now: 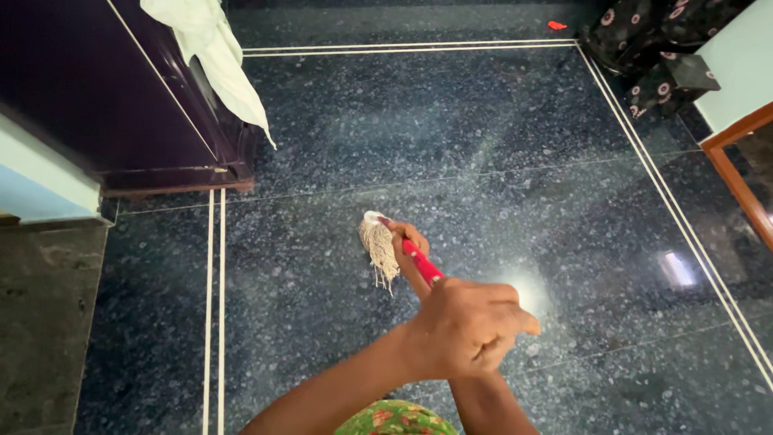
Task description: The person mops the dark, polished floor of a room by hand, moving the mop head back and forth around furniture and along the edges of a shelf unit.
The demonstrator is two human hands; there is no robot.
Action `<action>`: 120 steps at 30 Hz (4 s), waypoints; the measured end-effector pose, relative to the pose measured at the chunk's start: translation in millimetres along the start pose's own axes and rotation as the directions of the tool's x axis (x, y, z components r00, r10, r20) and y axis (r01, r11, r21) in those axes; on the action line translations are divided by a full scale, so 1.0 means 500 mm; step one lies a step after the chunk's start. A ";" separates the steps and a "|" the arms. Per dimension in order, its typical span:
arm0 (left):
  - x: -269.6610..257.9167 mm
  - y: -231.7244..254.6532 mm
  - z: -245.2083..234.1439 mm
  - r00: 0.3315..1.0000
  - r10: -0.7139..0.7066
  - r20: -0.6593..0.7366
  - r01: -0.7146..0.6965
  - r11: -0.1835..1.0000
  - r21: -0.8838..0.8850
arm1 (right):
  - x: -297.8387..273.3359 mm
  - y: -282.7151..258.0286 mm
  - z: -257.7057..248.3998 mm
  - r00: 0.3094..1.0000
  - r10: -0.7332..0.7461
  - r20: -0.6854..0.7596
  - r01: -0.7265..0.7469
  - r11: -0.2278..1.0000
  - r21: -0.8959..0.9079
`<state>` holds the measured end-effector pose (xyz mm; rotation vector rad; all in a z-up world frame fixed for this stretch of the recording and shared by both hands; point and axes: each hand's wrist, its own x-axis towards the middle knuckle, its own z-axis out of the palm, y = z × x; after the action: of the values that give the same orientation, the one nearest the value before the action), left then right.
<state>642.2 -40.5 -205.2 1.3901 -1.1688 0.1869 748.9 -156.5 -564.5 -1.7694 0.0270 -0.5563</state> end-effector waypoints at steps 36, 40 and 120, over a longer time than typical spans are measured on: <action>0.413 -0.749 -0.226 1.000 -0.002 0.014 0.000 0.994 0.112 | 0.815 0.491 0.177 0.981 0.110 0.159 -0.113 0.994 0.006; 0.488 -0.834 -0.293 1.000 -0.028 0.015 0.027 1.000 0.009 | 0.929 0.478 0.211 0.987 -0.041 0.157 0.056 0.994 -0.091; 1.169 -2.302 -1.320 0.978 -0.130 -0.166 0.163 0.965 0.206 | 2.525 0.687 0.963 0.807 -0.048 0.589 -0.115 0.965 0.236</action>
<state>2080.2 -99.3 -381.8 1.6204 -0.9360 0.3178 2141.4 -200.3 -515.8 -1.6078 -0.4351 0.0452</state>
